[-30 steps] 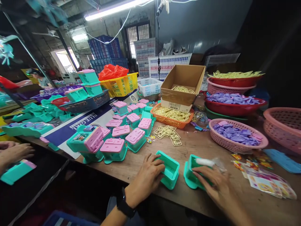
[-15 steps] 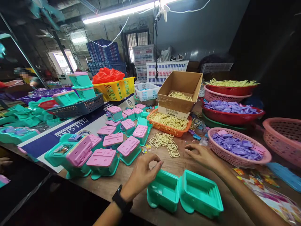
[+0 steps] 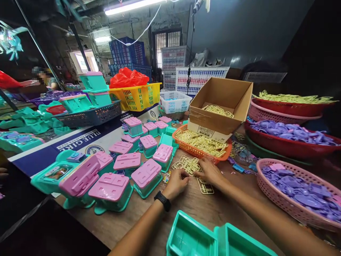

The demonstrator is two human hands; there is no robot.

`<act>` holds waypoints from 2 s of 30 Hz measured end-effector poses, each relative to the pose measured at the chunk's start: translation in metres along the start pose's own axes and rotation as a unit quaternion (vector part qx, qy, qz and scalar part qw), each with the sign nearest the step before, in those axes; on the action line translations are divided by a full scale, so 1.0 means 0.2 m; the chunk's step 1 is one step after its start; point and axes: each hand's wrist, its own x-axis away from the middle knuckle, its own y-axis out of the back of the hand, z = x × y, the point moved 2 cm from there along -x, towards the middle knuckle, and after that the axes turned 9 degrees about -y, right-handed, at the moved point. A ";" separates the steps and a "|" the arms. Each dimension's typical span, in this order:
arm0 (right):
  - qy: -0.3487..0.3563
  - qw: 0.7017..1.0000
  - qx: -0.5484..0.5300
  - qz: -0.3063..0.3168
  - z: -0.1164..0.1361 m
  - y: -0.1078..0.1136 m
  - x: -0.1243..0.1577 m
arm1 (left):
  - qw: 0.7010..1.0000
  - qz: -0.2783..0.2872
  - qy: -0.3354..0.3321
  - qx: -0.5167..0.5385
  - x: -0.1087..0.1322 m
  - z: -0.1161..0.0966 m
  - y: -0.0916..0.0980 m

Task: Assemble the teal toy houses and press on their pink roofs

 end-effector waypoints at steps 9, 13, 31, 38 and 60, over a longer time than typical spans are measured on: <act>-0.011 0.996 -0.086 -0.020 -0.07 -0.03 0.04 | 0.995 -0.033 0.033 0.089 -0.01 0.02 -0.02; -0.008 0.991 -0.127 -0.031 -0.06 -0.07 0.03 | 0.990 -0.058 0.039 0.125 -0.01 0.04 -0.03; -0.119 0.985 -0.080 -0.100 0.10 0.23 -0.69 | 0.851 -0.194 0.123 0.473 -0.01 -0.04 -0.04; -0.132 0.971 -0.191 -0.052 0.04 0.28 -0.75 | 0.831 -0.184 0.119 0.512 0.00 -0.02 -0.06; -0.032 0.999 -0.032 -0.021 -0.48 0.50 -0.29 | 0.791 -0.157 0.141 0.575 0.04 -0.05 -0.06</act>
